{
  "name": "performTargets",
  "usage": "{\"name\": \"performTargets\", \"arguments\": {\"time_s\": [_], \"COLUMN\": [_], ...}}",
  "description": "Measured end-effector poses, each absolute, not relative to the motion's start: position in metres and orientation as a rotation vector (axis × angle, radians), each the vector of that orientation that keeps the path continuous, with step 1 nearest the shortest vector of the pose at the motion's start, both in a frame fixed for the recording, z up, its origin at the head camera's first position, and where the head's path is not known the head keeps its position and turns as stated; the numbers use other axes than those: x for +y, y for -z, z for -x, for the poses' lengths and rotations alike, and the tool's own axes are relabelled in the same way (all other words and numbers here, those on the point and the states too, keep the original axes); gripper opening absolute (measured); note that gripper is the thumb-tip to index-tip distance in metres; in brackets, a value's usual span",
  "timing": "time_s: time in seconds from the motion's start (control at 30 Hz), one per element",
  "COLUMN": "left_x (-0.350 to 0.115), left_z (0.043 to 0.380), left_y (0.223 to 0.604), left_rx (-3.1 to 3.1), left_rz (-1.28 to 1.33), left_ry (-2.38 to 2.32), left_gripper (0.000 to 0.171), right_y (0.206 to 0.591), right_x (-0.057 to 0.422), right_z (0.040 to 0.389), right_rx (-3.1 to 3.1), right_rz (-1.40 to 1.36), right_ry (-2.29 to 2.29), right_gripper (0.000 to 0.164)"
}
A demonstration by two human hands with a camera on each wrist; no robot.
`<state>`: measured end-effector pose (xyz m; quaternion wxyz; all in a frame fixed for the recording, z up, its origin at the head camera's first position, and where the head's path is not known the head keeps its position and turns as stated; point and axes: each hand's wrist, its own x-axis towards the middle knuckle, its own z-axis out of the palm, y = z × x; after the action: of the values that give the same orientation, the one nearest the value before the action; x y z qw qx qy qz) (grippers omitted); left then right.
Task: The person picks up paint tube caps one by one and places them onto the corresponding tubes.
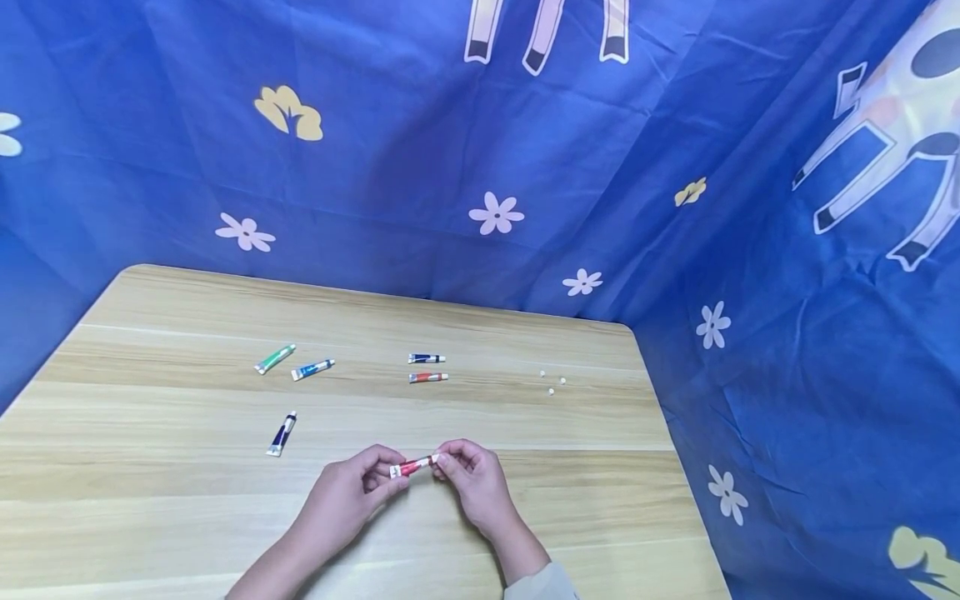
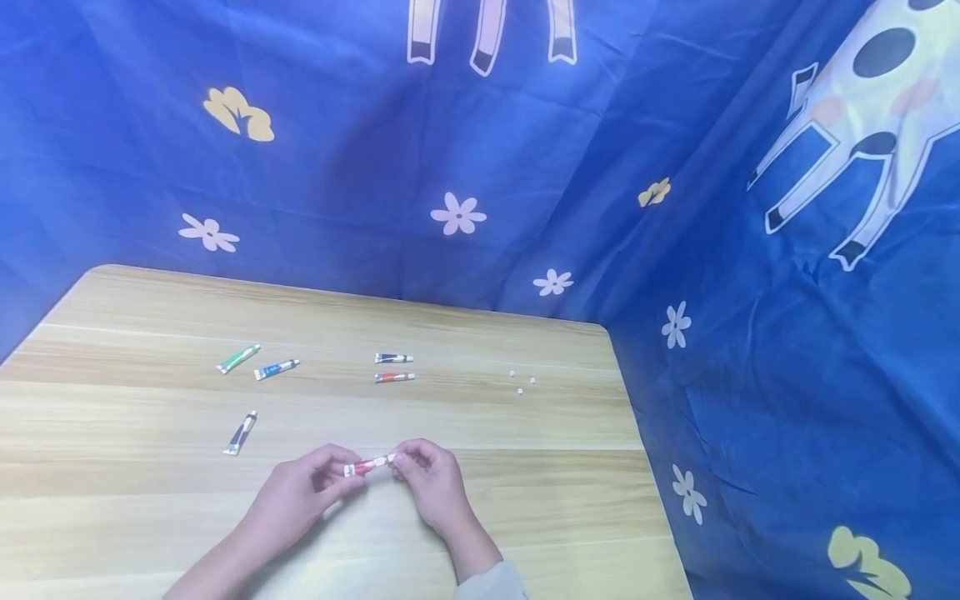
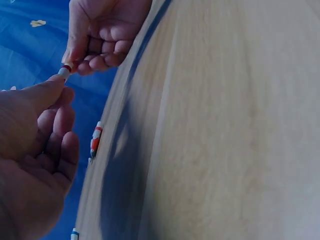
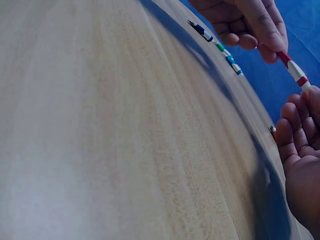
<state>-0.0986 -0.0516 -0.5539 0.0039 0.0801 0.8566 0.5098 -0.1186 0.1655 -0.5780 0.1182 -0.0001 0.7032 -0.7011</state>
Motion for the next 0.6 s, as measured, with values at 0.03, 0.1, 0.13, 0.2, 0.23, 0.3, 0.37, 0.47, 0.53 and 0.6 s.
{"name": "performTargets", "arguments": {"time_s": [0.03, 0.1, 0.13, 0.2, 0.23, 0.3, 0.37, 0.47, 0.53, 0.6], "left_x": [-0.052, -0.052, -0.052, -0.052, -0.053, -0.054, -0.054, -0.054, -0.053, -0.053], "left_z": [0.099, 0.100, 0.101, 0.104, 0.106, 0.109, 0.113, 0.119, 0.122, 0.125], "left_y": [0.555, 0.555, 0.555, 0.554, 0.553, 0.552, 0.551, 0.550, 0.550, 0.549], "left_rx": [2.708, 2.743, 2.762, 2.798, 2.812, 2.836, 2.845, 2.857, 2.878, 2.906], "left_rz": [-0.278, -0.321, -0.339, -0.373, -0.391, -0.429, -0.463, -0.527, -0.573, -0.617], "left_ry": [-1.574, -1.530, -1.500, -1.422, -1.377, -1.282, -1.198, -1.108, -1.061, -1.016], "left_gripper": [0.025, 0.027, 0.028, 0.026, 0.025, 0.021, 0.017, 0.017, 0.017, 0.018], "right_y": [0.578, 0.578, 0.578, 0.578, 0.578, 0.578, 0.578, 0.578, 0.578, 0.578], "right_x": [0.165, 0.165, 0.165, 0.165, 0.165, 0.165, 0.166, 0.166, 0.167, 0.167], "right_z": [0.118, 0.118, 0.117, 0.117, 0.117, 0.116, 0.116, 0.115, 0.114, 0.114], "right_rx": [2.067, 2.095, 2.117, 2.158, 2.183, 2.230, 2.277, 2.332, 2.357, 2.371], "right_rz": [0.001, -0.002, -0.002, -0.004, -0.005, -0.006, -0.008, -0.013, -0.027, -0.047], "right_ry": [2.045, 2.031, 2.020, 1.999, 1.985, 1.955, 1.927, 1.899, 1.892, 1.893], "right_gripper": [0.026, 0.025, 0.024, 0.022, 0.022, 0.020, 0.019, 0.017, 0.016, 0.015]}}
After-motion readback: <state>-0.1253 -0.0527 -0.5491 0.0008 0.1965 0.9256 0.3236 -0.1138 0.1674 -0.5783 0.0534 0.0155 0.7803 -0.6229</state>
